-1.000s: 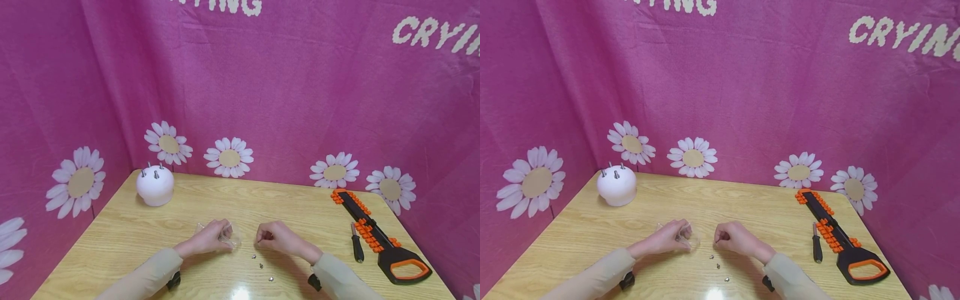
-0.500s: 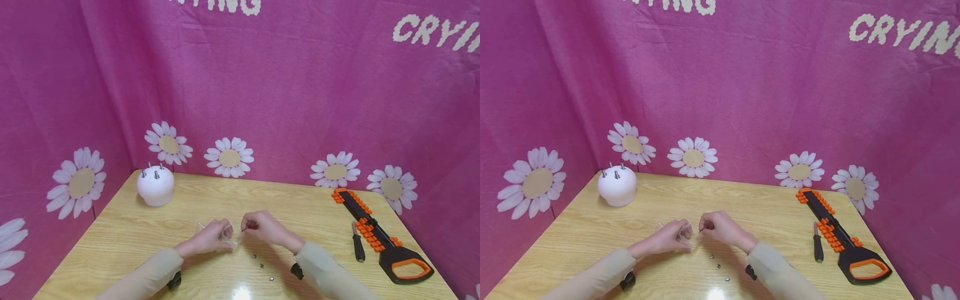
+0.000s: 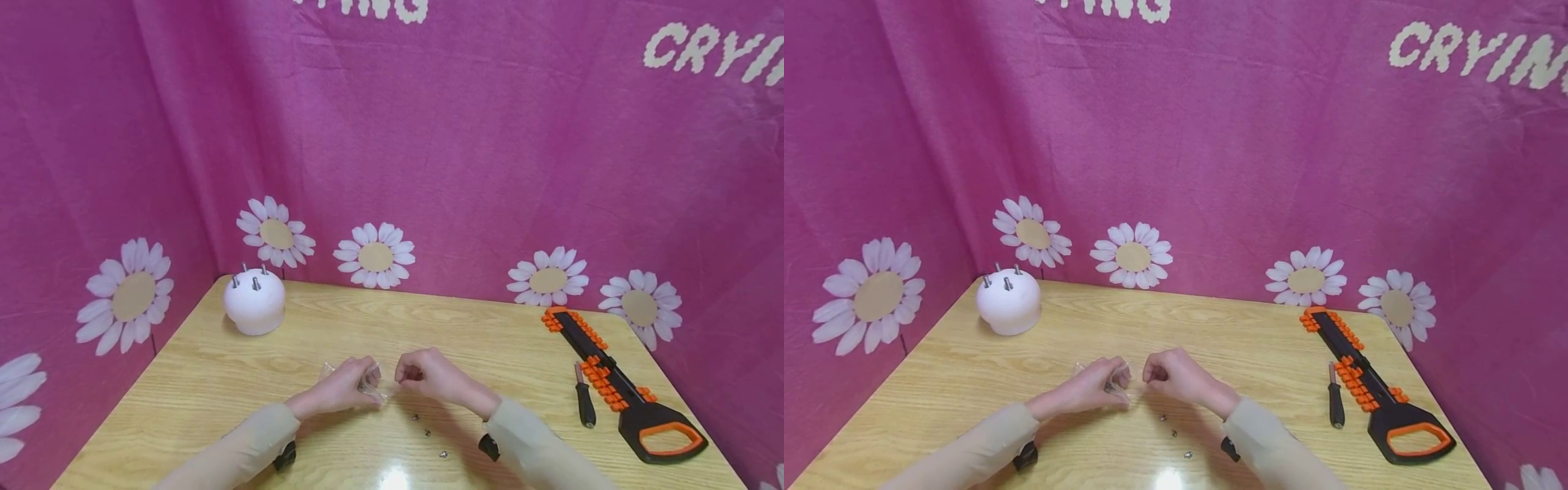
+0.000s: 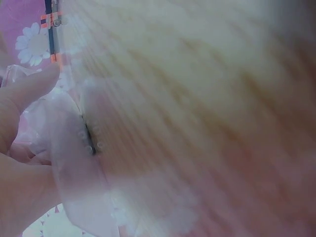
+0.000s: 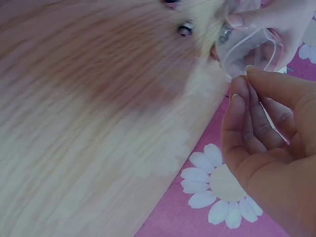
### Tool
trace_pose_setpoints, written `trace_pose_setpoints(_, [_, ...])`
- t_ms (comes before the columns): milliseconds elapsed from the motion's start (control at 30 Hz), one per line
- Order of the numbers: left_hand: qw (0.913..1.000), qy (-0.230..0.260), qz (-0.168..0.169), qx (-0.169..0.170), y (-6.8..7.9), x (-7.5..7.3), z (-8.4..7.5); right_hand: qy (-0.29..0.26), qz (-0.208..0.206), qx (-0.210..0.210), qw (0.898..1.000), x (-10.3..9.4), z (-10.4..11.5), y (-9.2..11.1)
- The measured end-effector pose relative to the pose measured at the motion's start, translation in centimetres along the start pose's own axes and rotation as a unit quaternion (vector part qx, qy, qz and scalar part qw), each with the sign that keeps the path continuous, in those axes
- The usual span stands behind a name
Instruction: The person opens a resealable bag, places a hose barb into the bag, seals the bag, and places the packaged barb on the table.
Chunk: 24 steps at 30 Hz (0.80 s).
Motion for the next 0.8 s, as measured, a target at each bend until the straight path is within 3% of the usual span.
trace_pose_setpoints(367, [0.9999,-0.01,-0.009,0.01,0.2,-0.2,-0.2,0.01,0.039,-0.003,0.999,1.3,-1.2,3.2])
trace_pose_setpoints(800, [0.9999,-0.004,-0.009,0.013,0.3,-0.3,-0.3,0.013,0.048,-0.008,0.999,2.0,-1.3,3.8])
Point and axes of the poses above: each hand's wrist, its own y-axis away from the middle knuckle, its own x-axis out of the palm, z = x × y, the point moved 8 cm from there along -y, towards the middle knuckle, and after that the axes turned 2 degrees about z, right-handed, at the moved point
